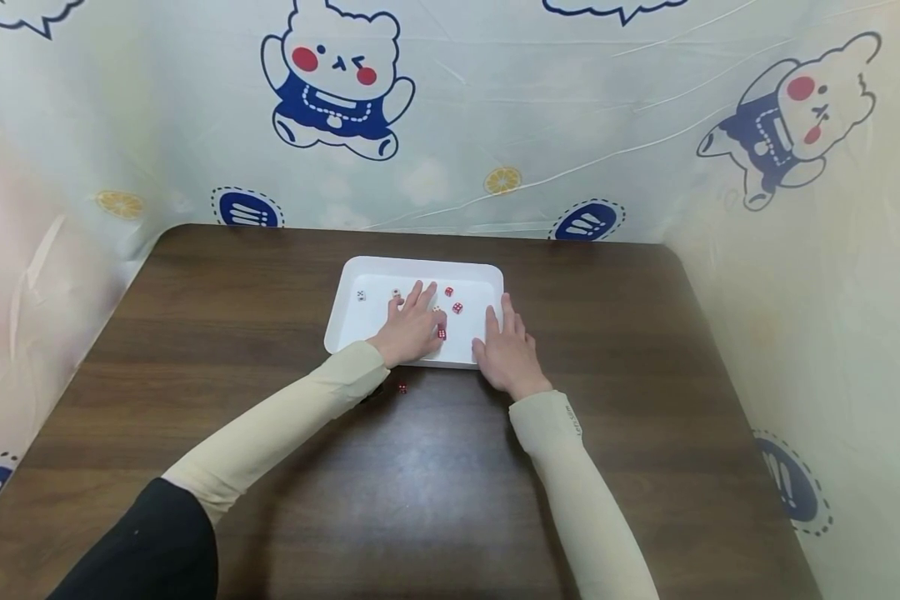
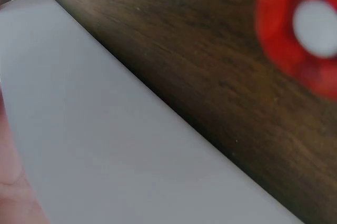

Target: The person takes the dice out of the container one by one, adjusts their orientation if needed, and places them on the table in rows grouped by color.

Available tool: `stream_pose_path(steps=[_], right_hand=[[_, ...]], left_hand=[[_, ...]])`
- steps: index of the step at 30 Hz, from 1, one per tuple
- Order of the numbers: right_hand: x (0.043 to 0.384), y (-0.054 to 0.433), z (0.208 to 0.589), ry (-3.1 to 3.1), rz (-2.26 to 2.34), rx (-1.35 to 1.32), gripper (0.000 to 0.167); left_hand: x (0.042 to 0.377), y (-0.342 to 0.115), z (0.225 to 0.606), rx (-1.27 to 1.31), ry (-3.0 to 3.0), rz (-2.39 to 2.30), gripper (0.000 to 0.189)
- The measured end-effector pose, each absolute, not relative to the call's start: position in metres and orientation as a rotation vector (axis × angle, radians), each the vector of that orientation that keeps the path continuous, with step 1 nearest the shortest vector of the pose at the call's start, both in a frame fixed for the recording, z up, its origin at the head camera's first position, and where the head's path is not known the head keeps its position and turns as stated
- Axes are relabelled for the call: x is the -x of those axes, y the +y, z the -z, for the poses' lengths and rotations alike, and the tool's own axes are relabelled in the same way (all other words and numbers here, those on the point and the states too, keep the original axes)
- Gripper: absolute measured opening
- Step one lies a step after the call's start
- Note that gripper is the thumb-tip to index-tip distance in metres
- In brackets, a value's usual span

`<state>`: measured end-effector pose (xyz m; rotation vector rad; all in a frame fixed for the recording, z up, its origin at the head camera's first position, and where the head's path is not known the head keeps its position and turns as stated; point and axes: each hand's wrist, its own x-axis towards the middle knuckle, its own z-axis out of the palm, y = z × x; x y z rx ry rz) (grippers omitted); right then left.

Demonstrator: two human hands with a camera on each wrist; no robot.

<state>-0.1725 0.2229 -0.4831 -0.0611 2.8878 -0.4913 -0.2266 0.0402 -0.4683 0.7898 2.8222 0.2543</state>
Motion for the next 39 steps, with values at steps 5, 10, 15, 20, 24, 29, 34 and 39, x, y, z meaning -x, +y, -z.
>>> stream_pose_path(steps=[5,10,15,20,24,29,34,39], right_hand=[[0.1723,0.2228,0.483,2.886,0.502,0.065,0.069],[0.1716,0.2226,0.4828,2.893,0.511,0.072,0.068],[0.1713,0.2223,0.483,2.896,0.515,0.07,0.067],[0.171,0.2224,0.4815,2.897,0.514,0.073,0.067],[0.1706,0.2223,0.481,2.896,0.516,0.073,0.068],[0.1702,0.2224,0.4815,2.895,0.514,0.074,0.068],[0.1705,0.2226,0.4814,2.892,0.507,0.072,0.068],[0.1712,0.2225,0.4813,2.893,0.512,0.077,0.068]], left_hand=[[0.225,0.0407,0.4662,-0.778,2.816,-0.213,0.019],[0.225,0.0408,0.4677,-0.783,2.823,-0.203,0.018],[0.2247,0.0406,0.4688,-0.789,2.83,-0.212,0.016],[0.2253,0.0411,0.4702,-0.794,2.832,-0.216,0.015],[0.2259,0.0414,0.471,-0.796,2.835,-0.206,0.016],[0.2256,0.0409,0.4708,-0.792,2.829,-0.208,0.016],[0.2248,0.0402,0.4688,-0.798,2.819,-0.214,0.016],[0.2244,0.0401,0.4668,-0.807,2.816,-0.225,0.016]])
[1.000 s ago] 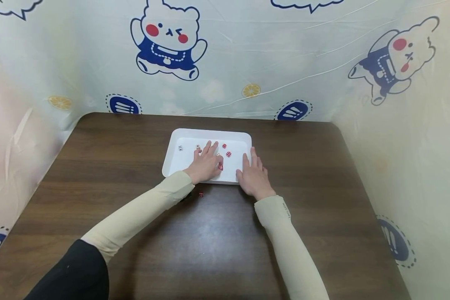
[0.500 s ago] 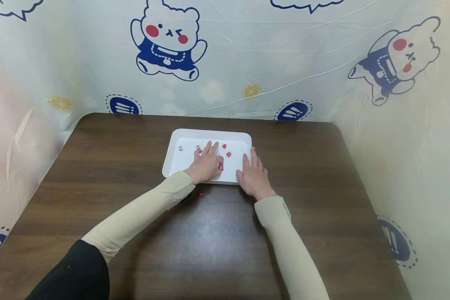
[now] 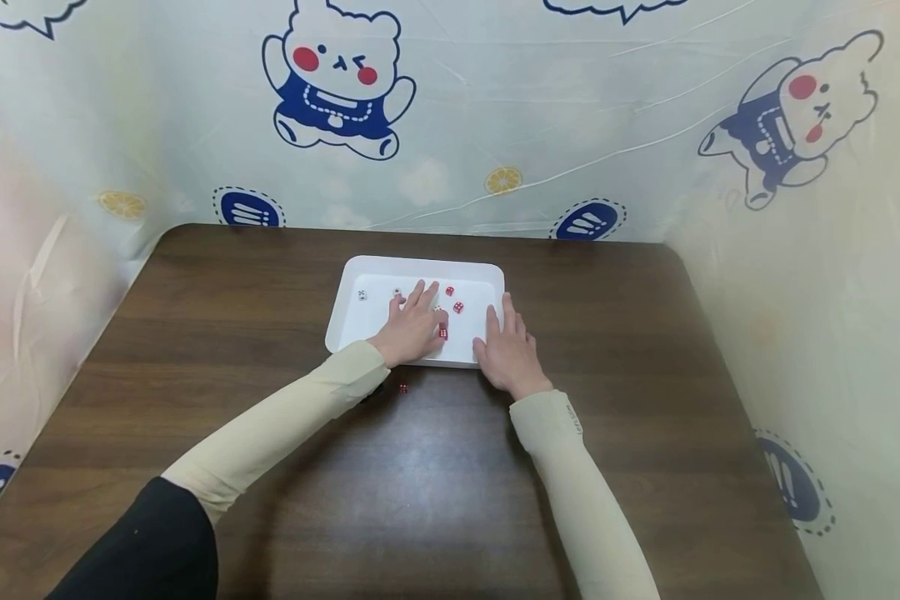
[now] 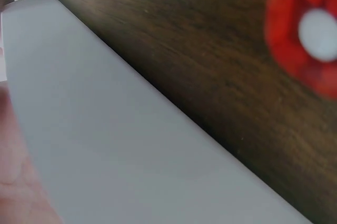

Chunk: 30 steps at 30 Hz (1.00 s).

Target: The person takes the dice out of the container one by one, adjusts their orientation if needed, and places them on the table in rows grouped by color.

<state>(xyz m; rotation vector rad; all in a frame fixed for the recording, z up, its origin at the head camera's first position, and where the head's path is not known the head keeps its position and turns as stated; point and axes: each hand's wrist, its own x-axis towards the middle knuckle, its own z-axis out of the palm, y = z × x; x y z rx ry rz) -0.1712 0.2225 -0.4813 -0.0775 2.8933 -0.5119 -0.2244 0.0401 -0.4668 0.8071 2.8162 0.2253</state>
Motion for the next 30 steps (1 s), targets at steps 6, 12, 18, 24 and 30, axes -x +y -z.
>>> stream_pose_path(steps=[6,12,18,24,30], right_hand=[[0.173,0.223,0.482,2.896,0.514,0.077,0.068],[0.172,0.223,0.481,2.888,0.515,0.071,0.068],[0.172,0.222,0.481,2.889,0.511,0.072,0.068],[0.172,0.223,0.481,2.889,0.501,0.073,0.068],[0.172,0.223,0.481,2.887,0.508,0.079,0.068]], left_hand=[[0.225,0.039,0.461,-0.816,2.795,-0.254,0.014],[0.225,0.036,0.454,-0.828,2.784,-0.282,0.014],[0.222,0.031,0.448,-0.905,2.755,-0.303,0.012],[0.218,0.026,0.44,-0.956,2.74,-0.314,0.011],[0.215,0.023,0.436,-0.978,2.734,-0.338,0.01]])
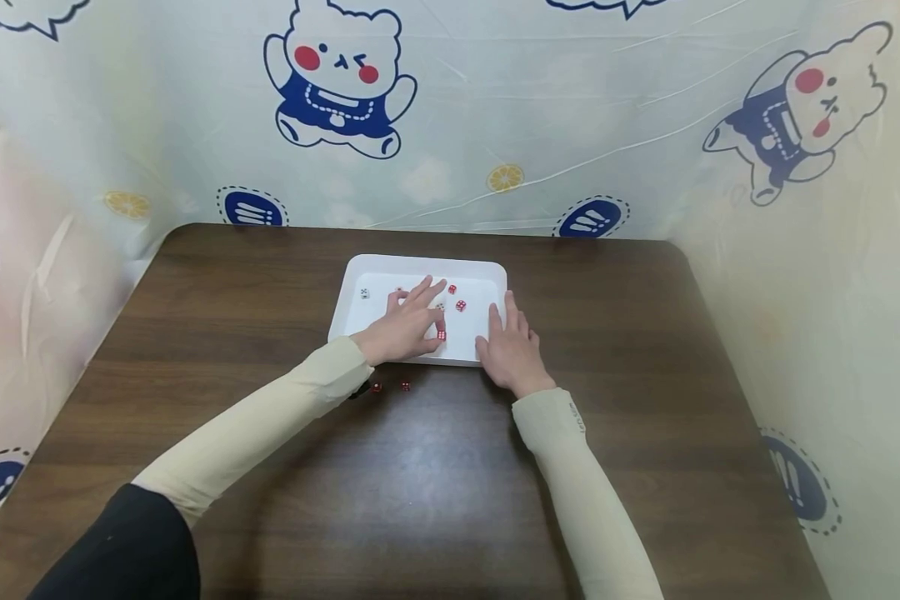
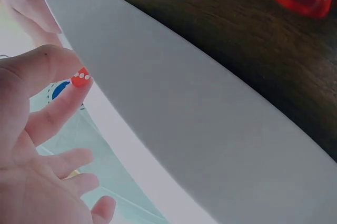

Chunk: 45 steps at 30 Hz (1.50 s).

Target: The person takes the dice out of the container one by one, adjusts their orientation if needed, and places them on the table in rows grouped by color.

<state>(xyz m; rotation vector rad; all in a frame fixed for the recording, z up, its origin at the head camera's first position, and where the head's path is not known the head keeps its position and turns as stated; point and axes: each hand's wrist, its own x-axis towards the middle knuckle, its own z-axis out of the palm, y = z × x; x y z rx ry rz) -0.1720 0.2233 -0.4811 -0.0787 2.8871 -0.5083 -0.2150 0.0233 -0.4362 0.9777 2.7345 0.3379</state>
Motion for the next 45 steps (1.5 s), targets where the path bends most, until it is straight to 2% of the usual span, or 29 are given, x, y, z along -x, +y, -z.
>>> stream_pose_path(steps=[45], right_hand=[[0.173,0.224,0.483,2.882,0.507,0.089,0.068]], left_hand=[[0.19,0.004,0.426,-1.147,2.732,-0.37,0.007]])
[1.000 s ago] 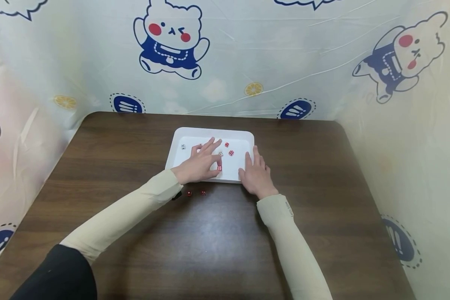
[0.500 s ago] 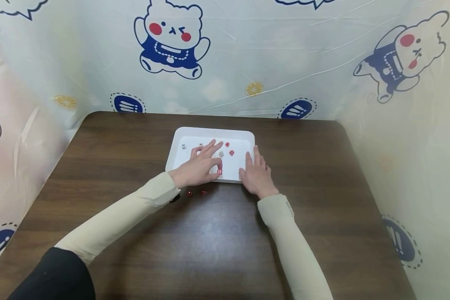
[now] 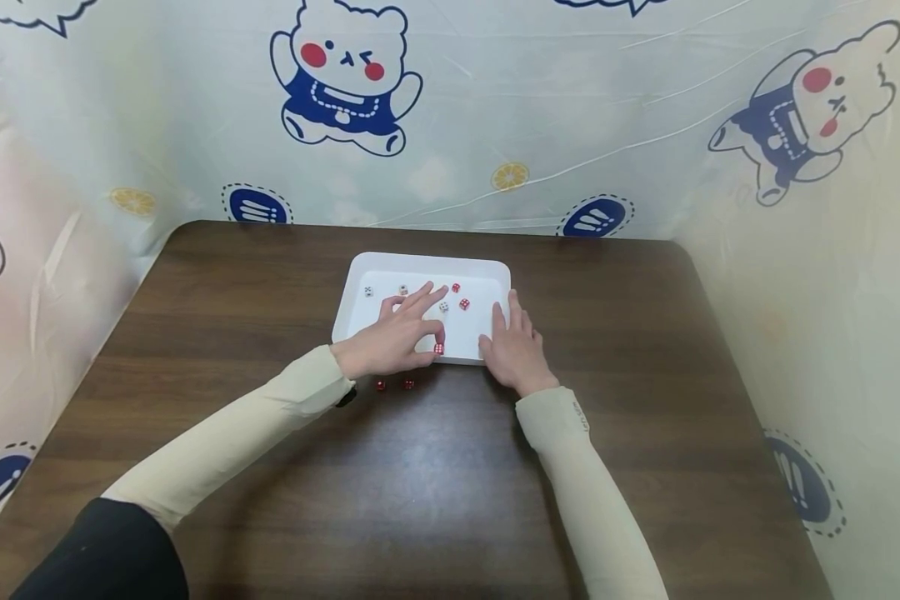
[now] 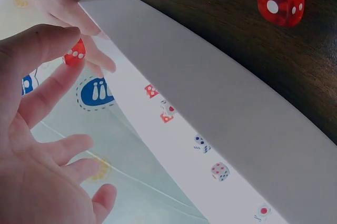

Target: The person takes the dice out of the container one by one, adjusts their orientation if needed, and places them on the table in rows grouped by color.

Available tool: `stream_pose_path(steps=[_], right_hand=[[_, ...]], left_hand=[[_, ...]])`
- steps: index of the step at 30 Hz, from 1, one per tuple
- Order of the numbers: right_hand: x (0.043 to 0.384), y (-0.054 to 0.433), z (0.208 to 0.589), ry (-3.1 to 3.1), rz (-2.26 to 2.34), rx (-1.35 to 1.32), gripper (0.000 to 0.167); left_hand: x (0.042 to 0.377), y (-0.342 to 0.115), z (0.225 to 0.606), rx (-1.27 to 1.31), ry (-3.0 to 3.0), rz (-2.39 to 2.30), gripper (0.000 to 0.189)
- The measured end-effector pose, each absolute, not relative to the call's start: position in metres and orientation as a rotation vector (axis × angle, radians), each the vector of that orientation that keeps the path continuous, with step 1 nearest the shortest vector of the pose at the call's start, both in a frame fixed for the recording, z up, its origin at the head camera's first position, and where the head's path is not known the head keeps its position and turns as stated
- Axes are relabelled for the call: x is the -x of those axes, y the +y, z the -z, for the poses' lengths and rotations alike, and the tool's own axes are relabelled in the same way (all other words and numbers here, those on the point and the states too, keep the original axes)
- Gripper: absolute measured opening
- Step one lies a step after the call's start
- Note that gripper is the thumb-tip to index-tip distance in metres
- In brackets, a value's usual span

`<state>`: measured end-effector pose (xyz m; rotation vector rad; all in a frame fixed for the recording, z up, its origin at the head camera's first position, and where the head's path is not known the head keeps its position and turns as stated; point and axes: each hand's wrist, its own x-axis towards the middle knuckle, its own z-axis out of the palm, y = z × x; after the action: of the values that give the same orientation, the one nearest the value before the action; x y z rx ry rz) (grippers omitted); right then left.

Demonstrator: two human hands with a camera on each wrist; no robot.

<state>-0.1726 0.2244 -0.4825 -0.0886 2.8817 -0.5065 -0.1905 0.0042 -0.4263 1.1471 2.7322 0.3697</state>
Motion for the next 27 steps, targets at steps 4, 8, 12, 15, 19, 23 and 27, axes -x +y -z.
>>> stream_pose_path(steps=[4,8,12,15,19,23,27], right_hand=[[0.173,0.225,0.482,2.881,0.511,0.084,0.068],[0.173,0.224,0.482,2.883,0.526,0.077,0.068],[0.172,0.223,0.481,2.888,0.526,0.088,0.067],[0.172,0.223,0.481,2.889,0.527,0.095,0.067],[0.172,0.224,0.481,2.892,0.527,0.096,0.067],[0.172,0.224,0.481,2.892,0.521,0.096,0.067],[0.172,0.225,0.481,2.89,0.522,0.093,0.067]], left_hand=[[0.188,0.004,0.424,-1.171,2.724,-0.365,0.005],[0.185,0.005,0.422,-1.187,2.687,-0.372,0.004],[0.182,0.005,0.42,-1.197,2.656,-0.382,0.004],[0.18,0.005,0.419,-1.206,2.651,-0.382,0.005],[0.178,0.004,0.421,-1.218,2.649,-0.381,0.003],[0.176,0.004,0.425,-1.232,2.647,-0.38,0.003],[0.175,0.004,0.43,-1.253,2.658,-0.36,0.005]])
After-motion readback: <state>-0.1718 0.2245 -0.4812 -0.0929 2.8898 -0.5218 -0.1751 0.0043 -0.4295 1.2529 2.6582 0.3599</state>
